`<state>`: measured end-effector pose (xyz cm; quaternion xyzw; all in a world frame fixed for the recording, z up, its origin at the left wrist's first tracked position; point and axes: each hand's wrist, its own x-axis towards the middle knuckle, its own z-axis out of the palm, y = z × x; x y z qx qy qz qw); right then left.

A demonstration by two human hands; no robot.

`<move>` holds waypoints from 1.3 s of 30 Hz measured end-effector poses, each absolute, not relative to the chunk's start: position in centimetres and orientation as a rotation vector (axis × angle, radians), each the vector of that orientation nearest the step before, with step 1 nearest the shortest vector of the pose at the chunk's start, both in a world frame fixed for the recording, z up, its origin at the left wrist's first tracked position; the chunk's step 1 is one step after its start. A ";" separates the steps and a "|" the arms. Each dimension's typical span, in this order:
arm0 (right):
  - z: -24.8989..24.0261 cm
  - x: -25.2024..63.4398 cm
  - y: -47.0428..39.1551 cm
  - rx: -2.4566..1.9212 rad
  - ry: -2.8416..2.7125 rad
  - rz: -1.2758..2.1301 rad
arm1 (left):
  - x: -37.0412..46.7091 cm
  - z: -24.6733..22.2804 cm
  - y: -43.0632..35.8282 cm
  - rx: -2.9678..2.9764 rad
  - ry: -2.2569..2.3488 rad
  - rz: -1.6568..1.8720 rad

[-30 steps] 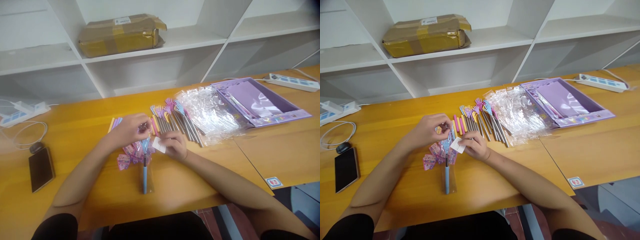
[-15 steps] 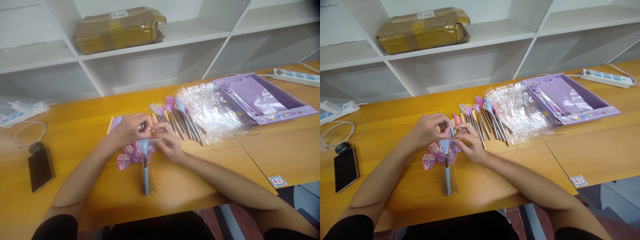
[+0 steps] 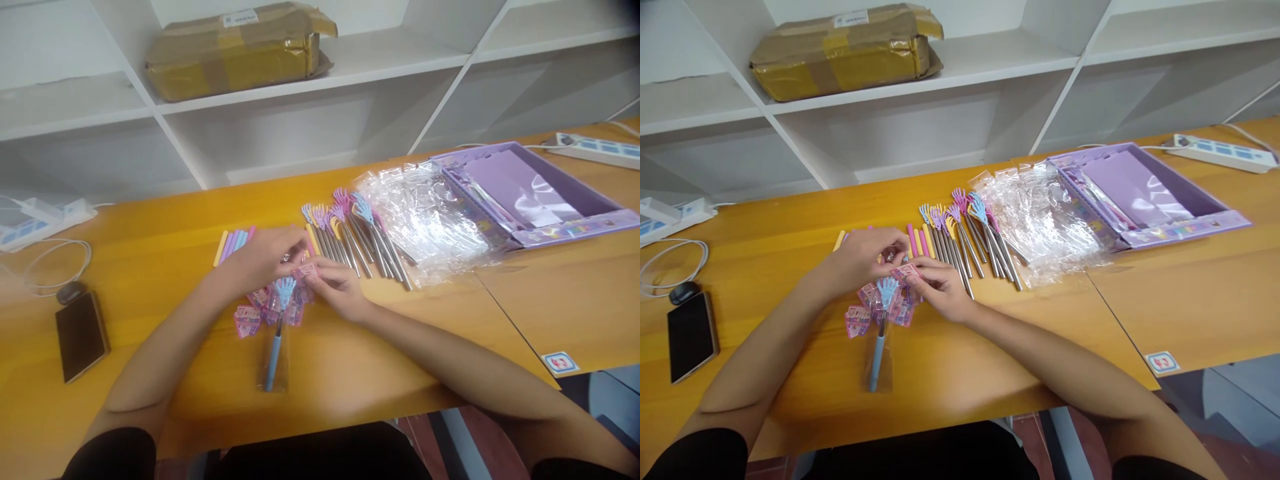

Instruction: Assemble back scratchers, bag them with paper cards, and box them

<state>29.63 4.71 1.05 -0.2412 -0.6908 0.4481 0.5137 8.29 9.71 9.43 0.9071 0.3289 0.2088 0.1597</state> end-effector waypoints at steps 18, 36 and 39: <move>0.2 29.5 4.9 -0.471 -1.690 0.856 | 7.1 11.9 10.0 2.432 1.067 0.469; 0.2 29.9 5.2 -0.539 -1.690 0.788 | 7.0 12.2 10.4 2.160 0.954 0.474; 0.3 30.2 5.5 -0.697 -1.644 0.664 | 7.3 12.1 10.2 2.042 0.977 0.501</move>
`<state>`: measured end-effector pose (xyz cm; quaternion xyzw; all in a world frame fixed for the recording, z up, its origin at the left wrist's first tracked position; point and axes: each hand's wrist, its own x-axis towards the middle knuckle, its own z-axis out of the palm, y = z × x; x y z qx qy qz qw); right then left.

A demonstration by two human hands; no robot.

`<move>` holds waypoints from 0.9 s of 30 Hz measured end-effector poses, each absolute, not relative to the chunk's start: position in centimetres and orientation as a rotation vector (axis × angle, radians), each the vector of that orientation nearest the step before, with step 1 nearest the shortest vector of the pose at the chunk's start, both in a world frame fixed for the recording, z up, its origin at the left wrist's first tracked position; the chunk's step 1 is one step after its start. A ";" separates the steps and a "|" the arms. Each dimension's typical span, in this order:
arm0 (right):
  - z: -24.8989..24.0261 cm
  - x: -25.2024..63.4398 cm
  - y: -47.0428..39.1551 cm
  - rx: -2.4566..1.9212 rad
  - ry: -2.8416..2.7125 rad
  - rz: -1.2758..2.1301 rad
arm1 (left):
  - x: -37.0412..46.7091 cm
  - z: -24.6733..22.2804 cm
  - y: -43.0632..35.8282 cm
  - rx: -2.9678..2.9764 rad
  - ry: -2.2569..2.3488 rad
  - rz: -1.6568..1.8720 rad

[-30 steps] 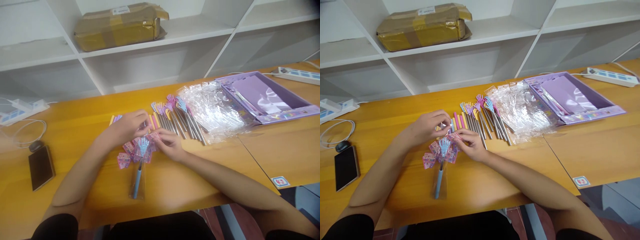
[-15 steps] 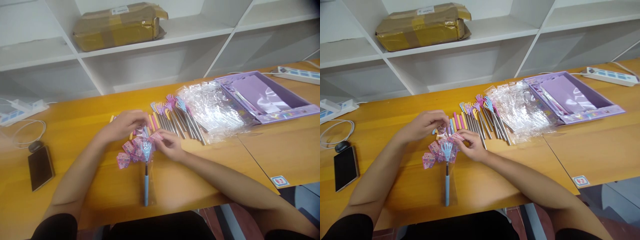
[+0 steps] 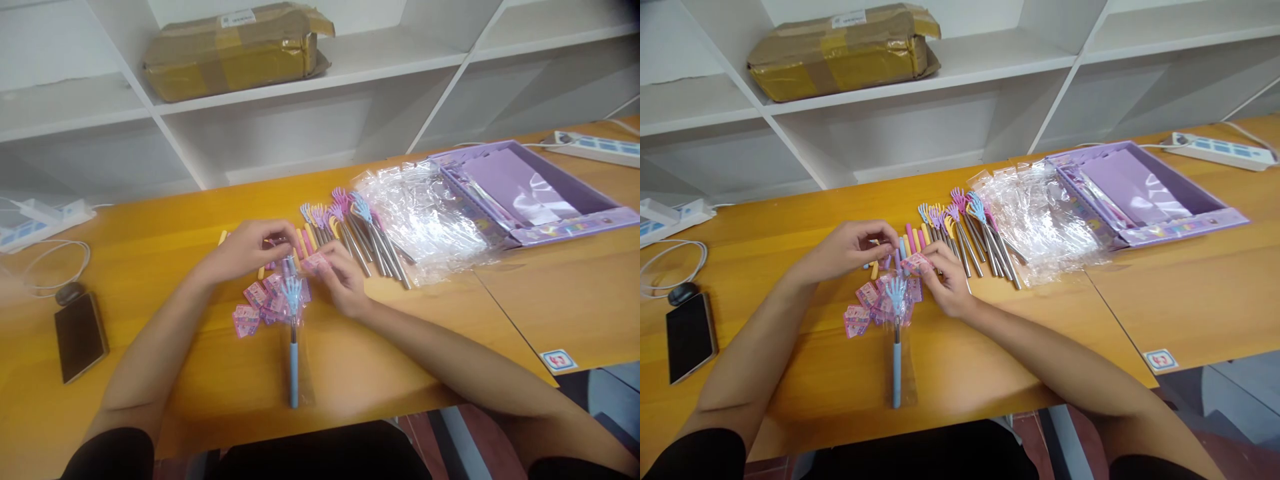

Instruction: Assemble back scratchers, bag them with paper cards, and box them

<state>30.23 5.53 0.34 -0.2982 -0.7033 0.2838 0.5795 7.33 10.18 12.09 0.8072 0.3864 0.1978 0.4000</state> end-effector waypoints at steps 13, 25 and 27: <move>-1.0 30.2 7.2 -0.675 -1.491 0.578 | 9.1 9.2 10.0 1.720 0.993 0.637; -1.0 30.5 7.6 -0.679 -1.454 0.527 | 9.3 8.9 10.0 1.661 1.005 0.641; -1.1 30.6 7.7 -0.687 -1.493 0.539 | 9.3 8.9 10.0 1.653 1.007 0.646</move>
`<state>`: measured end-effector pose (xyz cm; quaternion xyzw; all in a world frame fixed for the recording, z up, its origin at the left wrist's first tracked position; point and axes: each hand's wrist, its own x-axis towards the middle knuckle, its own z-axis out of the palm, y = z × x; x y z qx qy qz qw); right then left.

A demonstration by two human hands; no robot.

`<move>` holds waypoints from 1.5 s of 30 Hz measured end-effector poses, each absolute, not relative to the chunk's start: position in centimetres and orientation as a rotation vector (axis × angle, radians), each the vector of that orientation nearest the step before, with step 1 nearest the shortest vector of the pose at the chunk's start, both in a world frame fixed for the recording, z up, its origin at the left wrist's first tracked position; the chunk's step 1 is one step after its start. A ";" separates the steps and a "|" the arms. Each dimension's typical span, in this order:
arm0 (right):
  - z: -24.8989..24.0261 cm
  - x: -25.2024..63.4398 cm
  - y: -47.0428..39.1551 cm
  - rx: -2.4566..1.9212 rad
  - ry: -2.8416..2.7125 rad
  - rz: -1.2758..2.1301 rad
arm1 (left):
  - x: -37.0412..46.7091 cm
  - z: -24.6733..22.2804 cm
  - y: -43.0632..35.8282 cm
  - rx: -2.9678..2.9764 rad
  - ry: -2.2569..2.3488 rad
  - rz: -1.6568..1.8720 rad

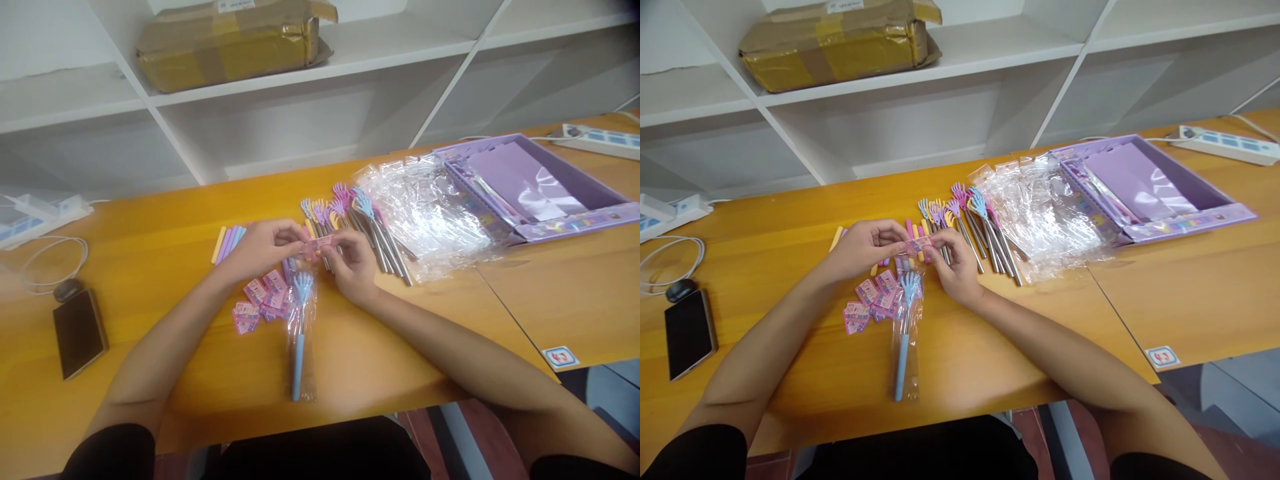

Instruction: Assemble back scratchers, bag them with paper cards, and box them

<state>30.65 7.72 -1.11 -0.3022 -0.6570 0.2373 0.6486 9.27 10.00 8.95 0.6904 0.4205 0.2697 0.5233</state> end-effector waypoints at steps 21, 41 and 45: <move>-0.1 30.9 7.4 -0.662 -1.714 0.362 | 9.0 9.6 10.0 1.693 1.077 0.595; 0.2 31.2 7.2 -0.591 -1.860 0.246 | 9.1 10.0 9.6 1.770 1.125 0.518; 0.1 31.2 7.2 -0.597 -1.858 0.233 | 9.2 10.2 9.2 1.805 1.167 0.522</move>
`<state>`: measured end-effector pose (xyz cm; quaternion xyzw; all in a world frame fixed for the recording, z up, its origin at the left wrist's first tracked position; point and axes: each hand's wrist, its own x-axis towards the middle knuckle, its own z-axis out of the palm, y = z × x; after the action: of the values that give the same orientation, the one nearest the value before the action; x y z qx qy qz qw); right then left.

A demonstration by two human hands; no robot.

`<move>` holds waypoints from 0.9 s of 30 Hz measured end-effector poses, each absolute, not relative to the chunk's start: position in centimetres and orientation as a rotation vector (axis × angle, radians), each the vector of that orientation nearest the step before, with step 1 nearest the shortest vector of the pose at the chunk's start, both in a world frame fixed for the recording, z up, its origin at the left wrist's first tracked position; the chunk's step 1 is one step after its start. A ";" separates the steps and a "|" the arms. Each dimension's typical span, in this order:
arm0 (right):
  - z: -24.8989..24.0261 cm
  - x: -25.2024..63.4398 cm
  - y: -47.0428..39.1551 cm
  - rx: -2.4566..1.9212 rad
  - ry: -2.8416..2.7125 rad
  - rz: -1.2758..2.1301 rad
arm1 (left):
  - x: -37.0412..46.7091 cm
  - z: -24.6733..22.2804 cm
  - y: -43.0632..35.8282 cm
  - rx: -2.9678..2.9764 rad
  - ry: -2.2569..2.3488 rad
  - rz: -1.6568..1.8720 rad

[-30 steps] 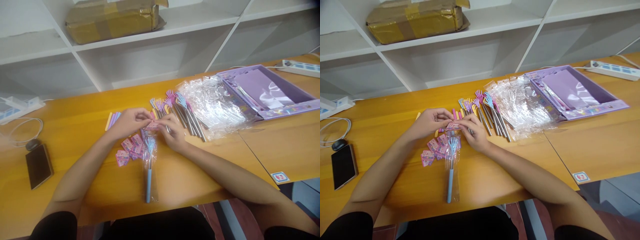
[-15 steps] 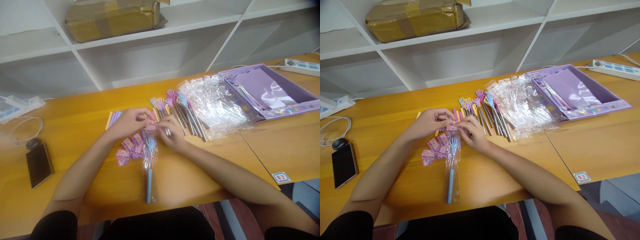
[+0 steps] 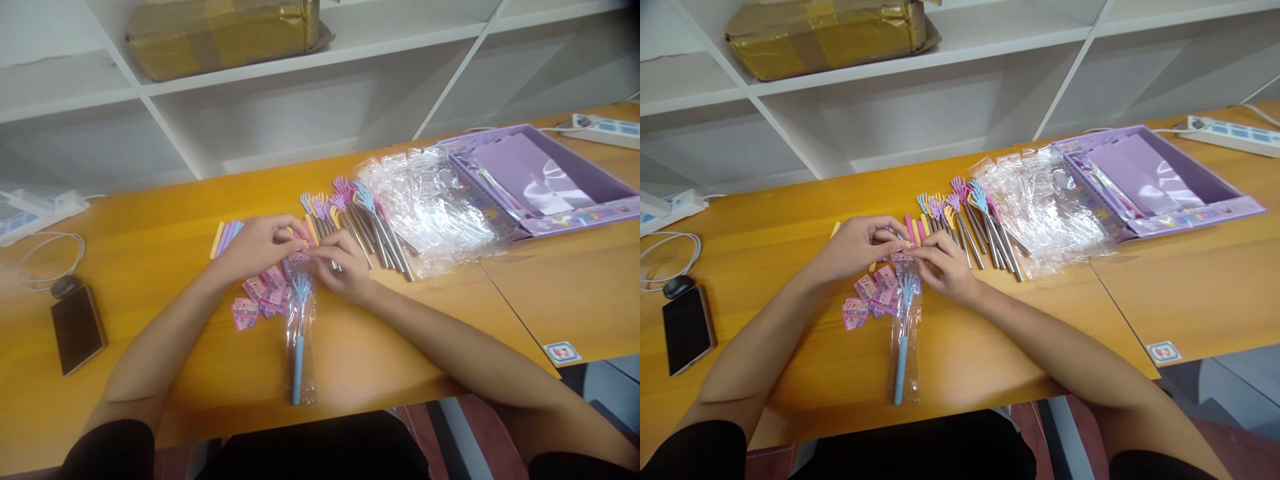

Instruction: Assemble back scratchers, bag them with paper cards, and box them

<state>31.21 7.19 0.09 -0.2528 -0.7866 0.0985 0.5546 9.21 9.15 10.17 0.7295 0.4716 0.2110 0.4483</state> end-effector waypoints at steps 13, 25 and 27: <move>-0.5 31.1 7.0 -0.606 -1.930 0.241 | 9.6 11.0 8.6 1.802 1.234 0.620; -0.2 30.7 6.7 -0.687 -1.877 0.115 | 9.3 11.1 8.8 1.751 1.171 0.673; -0.2 30.6 6.6 -0.732 -1.811 0.153 | 9.2 11.0 8.9 1.749 1.143 0.691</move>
<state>30.58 6.64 -0.20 -0.3102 -0.7674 0.0646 0.5574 9.20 8.91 11.04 0.7084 0.4629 0.2799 0.4533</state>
